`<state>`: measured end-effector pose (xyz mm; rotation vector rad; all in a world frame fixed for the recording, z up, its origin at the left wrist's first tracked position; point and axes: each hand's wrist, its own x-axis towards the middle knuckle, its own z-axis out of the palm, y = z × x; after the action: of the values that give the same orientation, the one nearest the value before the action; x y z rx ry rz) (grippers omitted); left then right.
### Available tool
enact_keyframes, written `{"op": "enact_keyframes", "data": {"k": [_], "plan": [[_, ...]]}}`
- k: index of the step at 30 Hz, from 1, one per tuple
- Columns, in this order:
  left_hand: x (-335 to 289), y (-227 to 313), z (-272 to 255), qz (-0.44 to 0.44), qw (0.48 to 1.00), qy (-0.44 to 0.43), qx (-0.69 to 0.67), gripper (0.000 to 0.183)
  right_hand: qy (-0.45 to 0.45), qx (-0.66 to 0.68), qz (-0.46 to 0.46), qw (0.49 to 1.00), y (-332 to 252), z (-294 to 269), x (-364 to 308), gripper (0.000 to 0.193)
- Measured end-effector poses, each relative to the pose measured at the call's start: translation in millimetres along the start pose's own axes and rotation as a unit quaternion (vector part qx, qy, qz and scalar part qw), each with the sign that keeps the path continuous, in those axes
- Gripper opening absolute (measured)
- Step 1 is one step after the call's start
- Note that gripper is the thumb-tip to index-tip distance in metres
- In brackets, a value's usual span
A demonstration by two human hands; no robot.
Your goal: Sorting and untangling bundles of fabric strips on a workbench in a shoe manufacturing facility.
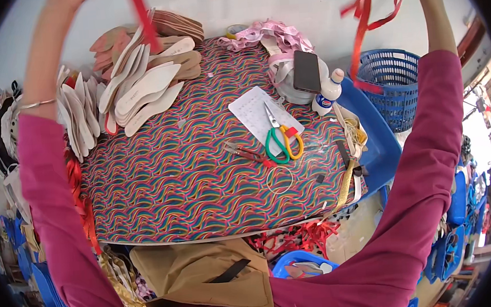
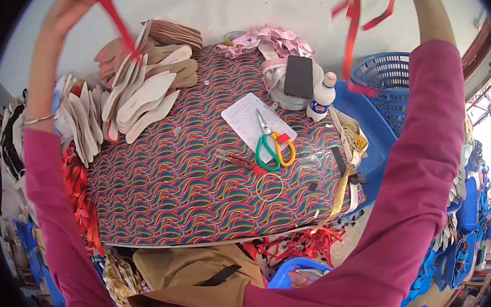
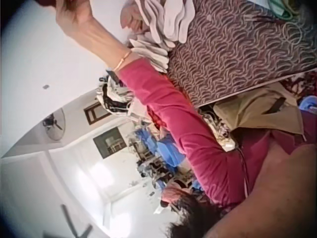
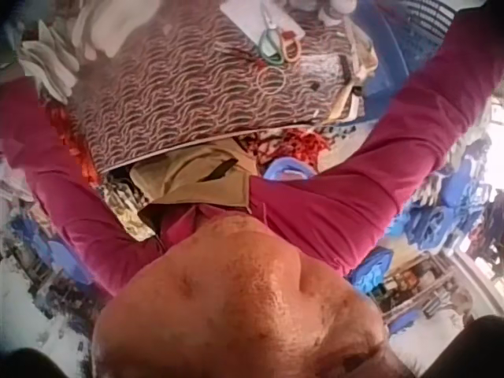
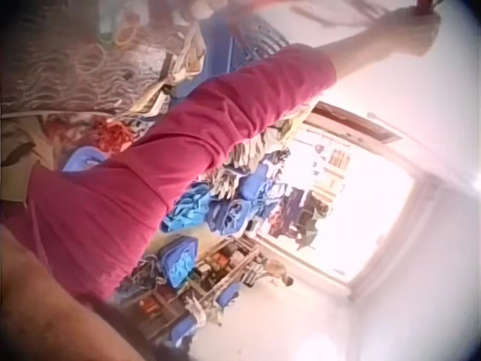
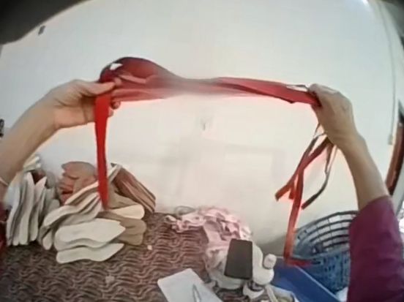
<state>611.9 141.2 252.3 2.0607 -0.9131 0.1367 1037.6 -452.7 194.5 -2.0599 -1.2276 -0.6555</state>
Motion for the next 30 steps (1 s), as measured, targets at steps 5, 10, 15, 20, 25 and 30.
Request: {"op": "enact_keyframes", "data": {"k": [5,10,15,20,25,30], "plan": [[88.7,-140.4,107.2,0.142,0.970,0.169,-0.106,0.024,0.067,-0.332,-0.082,0.937,50.2,-66.0,19.1,0.017],[126.8,-212.4,156.4,-0.180,0.839,0.345,-0.381,0.039,0.035,-0.459,0.049,0.886,13.7,100.0,-38.7,0.023],[104.8,-291.1,227.6,-0.235,0.751,0.344,-0.512,0.037,-0.064,-0.416,0.094,0.902,56.9,182.3,-87.8,0.018],[88.4,-309.1,250.0,-0.297,0.675,0.423,-0.527,0.028,-0.183,-0.395,0.121,0.892,74.3,220.5,-102.5,0.019],[60.6,-342.4,273.6,-0.300,0.635,0.430,-0.568,0.027,-0.284,-0.405,0.151,0.856,57.8,258.8,-76.0,0.027],[48.8,-368.5,323.0,-0.306,0.601,0.443,-0.591,0.026,-0.412,-0.326,0.187,0.830,21.6,279.6,-38.1,0.044]]}}
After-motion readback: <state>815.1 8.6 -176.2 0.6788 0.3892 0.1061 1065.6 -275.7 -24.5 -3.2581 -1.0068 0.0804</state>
